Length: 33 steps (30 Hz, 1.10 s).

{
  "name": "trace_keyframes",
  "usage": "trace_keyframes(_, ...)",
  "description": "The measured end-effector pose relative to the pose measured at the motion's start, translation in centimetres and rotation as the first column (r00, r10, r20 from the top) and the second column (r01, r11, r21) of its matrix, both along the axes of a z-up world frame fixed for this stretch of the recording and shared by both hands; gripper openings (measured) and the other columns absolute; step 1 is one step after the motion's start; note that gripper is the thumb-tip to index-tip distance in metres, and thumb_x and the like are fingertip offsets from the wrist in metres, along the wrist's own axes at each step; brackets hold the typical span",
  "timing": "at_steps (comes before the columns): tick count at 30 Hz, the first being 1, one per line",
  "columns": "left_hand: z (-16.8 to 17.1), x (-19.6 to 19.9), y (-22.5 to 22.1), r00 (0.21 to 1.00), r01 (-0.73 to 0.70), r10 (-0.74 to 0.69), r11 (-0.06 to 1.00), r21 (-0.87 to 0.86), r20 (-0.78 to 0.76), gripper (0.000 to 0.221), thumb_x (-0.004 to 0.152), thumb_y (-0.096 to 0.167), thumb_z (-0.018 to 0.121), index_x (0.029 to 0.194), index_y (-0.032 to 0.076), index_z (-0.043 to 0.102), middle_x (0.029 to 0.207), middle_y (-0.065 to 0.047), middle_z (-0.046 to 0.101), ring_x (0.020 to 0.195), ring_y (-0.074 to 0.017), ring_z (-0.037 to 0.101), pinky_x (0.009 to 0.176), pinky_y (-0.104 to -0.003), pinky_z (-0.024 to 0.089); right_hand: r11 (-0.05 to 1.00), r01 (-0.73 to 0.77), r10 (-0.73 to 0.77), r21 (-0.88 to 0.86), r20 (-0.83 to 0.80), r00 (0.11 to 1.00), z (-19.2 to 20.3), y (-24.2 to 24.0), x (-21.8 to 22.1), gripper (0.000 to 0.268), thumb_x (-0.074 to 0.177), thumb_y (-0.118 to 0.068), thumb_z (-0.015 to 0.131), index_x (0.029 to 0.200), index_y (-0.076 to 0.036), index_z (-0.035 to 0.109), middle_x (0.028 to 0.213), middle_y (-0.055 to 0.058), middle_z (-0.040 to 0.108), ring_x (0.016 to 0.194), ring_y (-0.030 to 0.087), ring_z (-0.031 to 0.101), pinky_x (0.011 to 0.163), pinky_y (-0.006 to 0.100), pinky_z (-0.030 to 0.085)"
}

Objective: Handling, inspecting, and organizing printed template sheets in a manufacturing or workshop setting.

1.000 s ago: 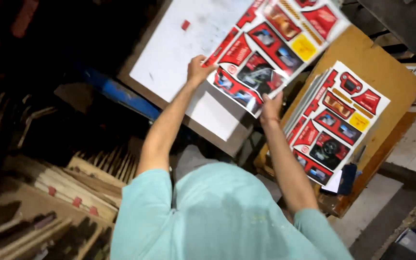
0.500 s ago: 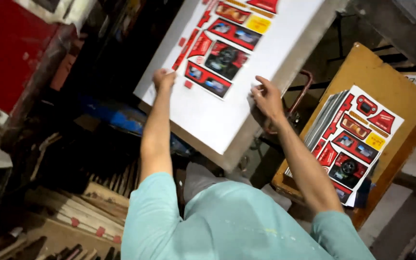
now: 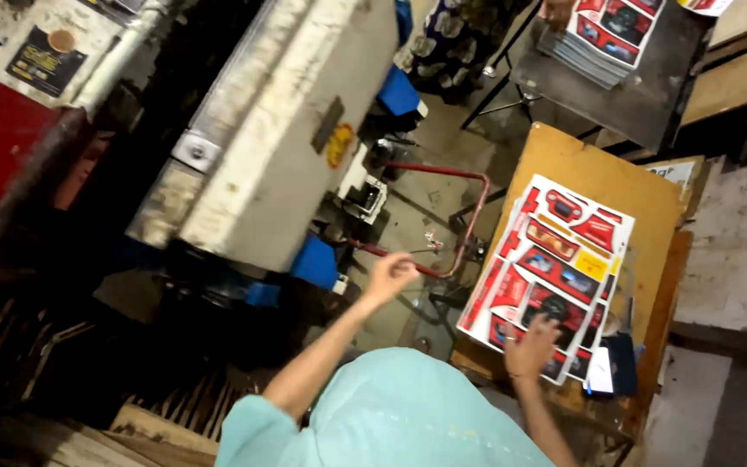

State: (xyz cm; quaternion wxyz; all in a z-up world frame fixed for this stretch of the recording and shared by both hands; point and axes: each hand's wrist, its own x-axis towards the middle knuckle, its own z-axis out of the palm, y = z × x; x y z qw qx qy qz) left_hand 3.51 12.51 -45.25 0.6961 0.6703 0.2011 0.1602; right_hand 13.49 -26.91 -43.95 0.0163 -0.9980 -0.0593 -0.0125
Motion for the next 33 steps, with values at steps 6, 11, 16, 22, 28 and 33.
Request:
trace_keyframes(6, -7.3, 3.8, -14.3, 0.864, 0.404, -0.388, 0.915, -0.02, -0.32, 0.069, 0.077, 0.025, 0.094, 0.128, -0.007, 0.06, 0.112, -0.024, 0.073, 0.098, -0.0232, 0.069, 0.081, -0.032, 0.055, 0.989, 0.067, -0.063, 0.133, -0.037, 0.997, 0.9, 2.1, -1.1, 0.092, 0.095, -0.065, 0.049, 0.16, -0.002, 0.029, 0.165, 0.033, 0.02, 0.153, 0.051, 0.02, 0.116, 0.068, 0.024)
trace_keyframes(11, 2.3, 2.0, -16.6, 0.944, 0.271, -0.324, 0.867, -0.419, -0.059, 0.043, 0.081, 0.013, 0.083, 0.119, 0.003, 0.068, 0.102, -0.007, 0.078, 0.092, -0.0123, 0.075, 0.078, -0.027, 0.06, 0.969, -0.034, 0.075, 0.246, -0.159, 0.984, 0.8, -0.8, -0.3, 0.086, 0.096, -0.063, 0.049, 0.155, -0.002, 0.038, 0.163, 0.031, 0.025, 0.151, 0.047, 0.024, 0.119, 0.055, 0.025)
trace_keyframes(16, -4.3, 4.7, -21.6, 0.956, 0.286, -0.284, 0.866, -0.41, 0.069, 0.032, 0.086, 0.01, 0.081, 0.114, 0.002, 0.07, 0.094, -0.003, 0.075, 0.082, -0.0105, 0.069, 0.071, -0.029, 0.057, 0.842, -0.13, 0.237, 0.524, -0.142, 0.961, 2.4, -4.9, 1.7, 0.074, 0.096, -0.05, 0.061, 0.149, 0.0, 0.047, 0.153, 0.033, 0.045, 0.142, 0.047, 0.043, 0.117, 0.047, 0.035)
trace_keyframes(22, 6.6, 8.7, -22.2, 0.976, 0.189, -0.218, 0.898, -0.397, -0.029, 0.026, 0.091, 0.018, 0.076, 0.112, 0.003, 0.074, 0.089, -0.005, 0.072, 0.073, -0.0133, 0.062, 0.062, -0.032, 0.05, 0.686, 0.344, -0.074, 0.641, -0.409, 0.909, 2.2, -10.9, 2.7, 0.061, 0.093, -0.031, 0.076, 0.14, 0.001, 0.055, 0.128, 0.027, 0.067, 0.123, 0.048, 0.058, 0.105, 0.055, 0.043)
trace_keyframes(28, 2.3, 8.8, -17.0, 0.998, 0.062, -0.064, 0.99, -0.126, -0.007, 0.034, 0.075, 0.019, 0.087, 0.103, 0.003, 0.076, 0.088, -0.006, 0.077, 0.077, -0.0132, 0.069, 0.069, -0.033, 0.058, -0.261, 0.769, 0.386, 0.584, -0.667, 0.637, -2.0, -13.9, 4.0, 0.033, 0.1, -0.006, 0.065, 0.132, 0.003, 0.062, 0.12, 0.01, 0.071, 0.107, 0.018, 0.068, 0.097, 0.03, 0.056)
trace_keyframes(33, 0.7, 7.2, -13.9, 0.981, 0.066, -0.063, 0.998, 0.009, -0.186, 0.028, 0.073, 0.018, 0.086, 0.097, 0.007, 0.078, 0.087, -0.011, 0.079, 0.078, -0.0185, 0.076, 0.071, -0.036, 0.059, -0.166, 0.641, -0.071, 0.749, -0.658, 0.75, -0.6, -12.9, 2.6, 0.034, 0.088, 0.001, 0.075, 0.119, 0.009, 0.064, 0.108, 0.014, 0.072, 0.102, 0.024, 0.071, 0.093, 0.035, 0.061)
